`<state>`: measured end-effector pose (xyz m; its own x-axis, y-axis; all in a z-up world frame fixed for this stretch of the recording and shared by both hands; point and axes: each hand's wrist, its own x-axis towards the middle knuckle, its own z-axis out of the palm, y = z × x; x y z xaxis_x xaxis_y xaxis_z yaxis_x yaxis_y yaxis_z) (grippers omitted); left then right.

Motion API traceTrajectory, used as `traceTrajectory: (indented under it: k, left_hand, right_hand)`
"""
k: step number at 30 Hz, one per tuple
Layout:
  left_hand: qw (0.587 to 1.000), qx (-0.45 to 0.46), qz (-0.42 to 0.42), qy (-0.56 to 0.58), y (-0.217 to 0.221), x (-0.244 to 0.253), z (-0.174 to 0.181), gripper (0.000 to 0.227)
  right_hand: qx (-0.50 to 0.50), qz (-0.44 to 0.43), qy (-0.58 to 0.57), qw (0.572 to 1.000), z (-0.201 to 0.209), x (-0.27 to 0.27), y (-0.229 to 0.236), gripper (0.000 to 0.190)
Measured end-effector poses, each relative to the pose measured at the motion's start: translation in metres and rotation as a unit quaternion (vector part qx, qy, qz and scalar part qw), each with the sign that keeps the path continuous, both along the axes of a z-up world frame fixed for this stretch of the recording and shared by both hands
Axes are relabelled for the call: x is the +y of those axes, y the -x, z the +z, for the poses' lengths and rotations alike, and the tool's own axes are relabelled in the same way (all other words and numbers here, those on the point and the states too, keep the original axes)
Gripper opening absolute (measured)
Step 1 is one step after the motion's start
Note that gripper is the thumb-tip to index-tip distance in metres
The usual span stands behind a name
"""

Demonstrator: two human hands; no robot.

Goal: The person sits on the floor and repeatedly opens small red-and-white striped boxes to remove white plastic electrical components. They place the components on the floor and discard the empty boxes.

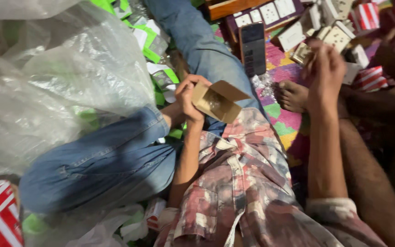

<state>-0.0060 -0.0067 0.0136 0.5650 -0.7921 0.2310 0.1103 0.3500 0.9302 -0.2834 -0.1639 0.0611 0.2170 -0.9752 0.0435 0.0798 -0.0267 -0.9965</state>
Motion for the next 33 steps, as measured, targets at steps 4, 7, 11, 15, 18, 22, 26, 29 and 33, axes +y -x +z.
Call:
traceTrajectory:
  k: [4,7,11,15,18,22,26,29,33]
  left_hand:
    - [0.997,0.006,0.078,-0.008,0.007,0.002,0.018,0.029]
    - [0.935,-0.300,0.189,0.013,0.010,0.003,0.042,0.022]
    - [0.882,-0.438,0.164,0.064,0.017,0.001,0.073,0.044]
    - [0.901,-0.422,0.079,0.070,0.027,0.004,0.090,0.061]
    - [0.900,-0.423,0.076,0.067,0.026,0.002,0.091,0.054]
    - [0.900,-0.422,0.087,0.069,0.022,0.003,0.077,0.044]
    - [0.935,-0.334,0.108,0.053,0.021,0.005,0.051,0.034]
    - [0.980,-0.130,0.150,0.032,0.019,0.003,0.027,0.033]
    - [0.925,0.331,0.184,0.004,-0.001,0.001,0.009,0.042]
  right_hand:
    - [-0.108,0.142,-0.142,0.974,0.014,0.078,-0.038,0.050]
    - [-0.145,0.201,-0.266,0.932,0.015,0.107,-0.064,0.069]
    - [-0.211,0.146,-0.390,0.884,-0.006,0.110,-0.087,0.064]
    - [-0.277,0.072,-0.471,0.834,-0.032,0.104,-0.091,0.046]
    - [-0.292,0.114,-0.512,0.800,-0.040,0.107,-0.097,0.042]
    - [-0.303,0.120,-0.532,0.782,-0.037,0.115,-0.098,0.039]
    - [-0.273,0.096,-0.555,0.780,-0.036,0.110,-0.101,0.037]
    - [-0.272,0.128,-0.521,0.799,-0.037,0.107,-0.095,0.034]
    - [-0.238,0.087,-0.444,0.859,-0.034,0.099,-0.072,0.033]
